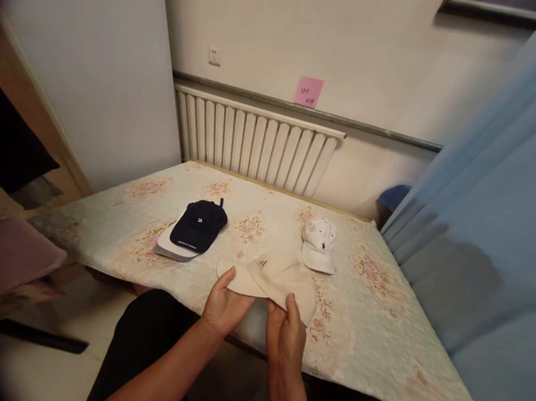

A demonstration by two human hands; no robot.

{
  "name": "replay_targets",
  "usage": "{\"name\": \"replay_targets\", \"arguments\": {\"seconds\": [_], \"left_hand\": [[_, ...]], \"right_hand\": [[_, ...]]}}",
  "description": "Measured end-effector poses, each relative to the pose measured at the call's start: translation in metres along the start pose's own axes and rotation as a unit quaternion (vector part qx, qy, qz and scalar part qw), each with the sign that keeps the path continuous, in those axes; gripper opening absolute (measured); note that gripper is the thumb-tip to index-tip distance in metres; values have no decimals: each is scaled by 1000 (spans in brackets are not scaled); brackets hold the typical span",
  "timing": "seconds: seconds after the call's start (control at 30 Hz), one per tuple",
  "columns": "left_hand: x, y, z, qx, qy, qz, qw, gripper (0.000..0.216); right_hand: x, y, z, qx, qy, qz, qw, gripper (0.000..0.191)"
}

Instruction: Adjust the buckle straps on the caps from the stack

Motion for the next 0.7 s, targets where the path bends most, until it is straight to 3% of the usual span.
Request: {"name": "replay_targets", "arguments": {"seconds": [0.33,0.53,0.7], "left_hand": [[-10,-5,4,-14,3,-34,999,71],[-28,-7,10,-58,40,-52,996,65],[-24,-8,14,-97,43,-60,993,61]], "right_hand": [[-11,-17,7,-32,10,-52,998,50],[1,-9,7,26,4,51,998,50],[1,1,1,39,0,84,996,51]]}}
Point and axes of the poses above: each hand's wrist, its own z-axis away from the middle knuckle, its own y-axis out of the back of the hand, x = y × z, the point moved 5 cm from there along -z, towards the middle knuckle, and after that the axes turned 3 degrees about z, right-handed, at the moved point
